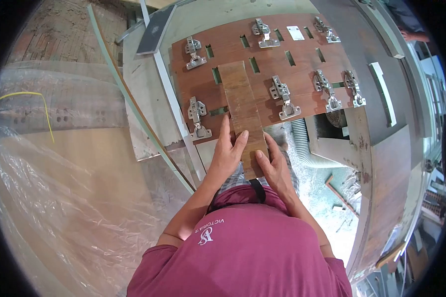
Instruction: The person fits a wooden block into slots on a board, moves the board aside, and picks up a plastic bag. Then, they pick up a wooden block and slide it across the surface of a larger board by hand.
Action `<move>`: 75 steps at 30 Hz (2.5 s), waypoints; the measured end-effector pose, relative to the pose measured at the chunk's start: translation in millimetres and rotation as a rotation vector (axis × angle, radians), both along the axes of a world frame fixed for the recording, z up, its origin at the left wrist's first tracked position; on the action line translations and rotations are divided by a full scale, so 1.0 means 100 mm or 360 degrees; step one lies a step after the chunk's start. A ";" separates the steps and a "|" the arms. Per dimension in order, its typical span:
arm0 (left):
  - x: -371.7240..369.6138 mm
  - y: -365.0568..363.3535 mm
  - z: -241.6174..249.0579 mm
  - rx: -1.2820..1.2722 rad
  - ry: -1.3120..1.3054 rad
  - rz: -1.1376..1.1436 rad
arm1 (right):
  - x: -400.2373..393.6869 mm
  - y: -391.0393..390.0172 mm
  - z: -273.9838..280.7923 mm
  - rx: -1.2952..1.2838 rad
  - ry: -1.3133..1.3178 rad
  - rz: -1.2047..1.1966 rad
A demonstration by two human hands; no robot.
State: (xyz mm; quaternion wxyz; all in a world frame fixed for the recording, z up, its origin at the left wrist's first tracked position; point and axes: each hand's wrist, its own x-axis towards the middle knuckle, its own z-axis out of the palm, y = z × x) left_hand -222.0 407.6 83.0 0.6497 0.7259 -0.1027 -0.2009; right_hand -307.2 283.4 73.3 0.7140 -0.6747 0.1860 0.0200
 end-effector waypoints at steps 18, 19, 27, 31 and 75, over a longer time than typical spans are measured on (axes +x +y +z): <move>-0.56 -0.67 0.08 0.0034 0.0328 0.0169 | -0.40 -1.03 0.01 0.0055 -0.0005 0.0363; -0.62 -0.76 0.04 -0.0019 0.0164 0.0157 | -0.45 -1.09 0.03 0.0058 -0.0003 0.0333; -1.04 -1.00 -0.06 -0.0086 0.0277 0.0251 | -0.65 -1.20 -0.09 -0.0114 -0.0113 0.0240; -1.15 -0.94 -0.14 0.0161 0.0027 0.0506 | -0.60 -1.08 -0.05 -0.0133 -0.0193 0.0329; -1.14 -2.85 -0.55 0.0031 -0.0243 -0.0262 | -1.23 -2.45 -0.21 -0.0350 -0.0242 -0.0604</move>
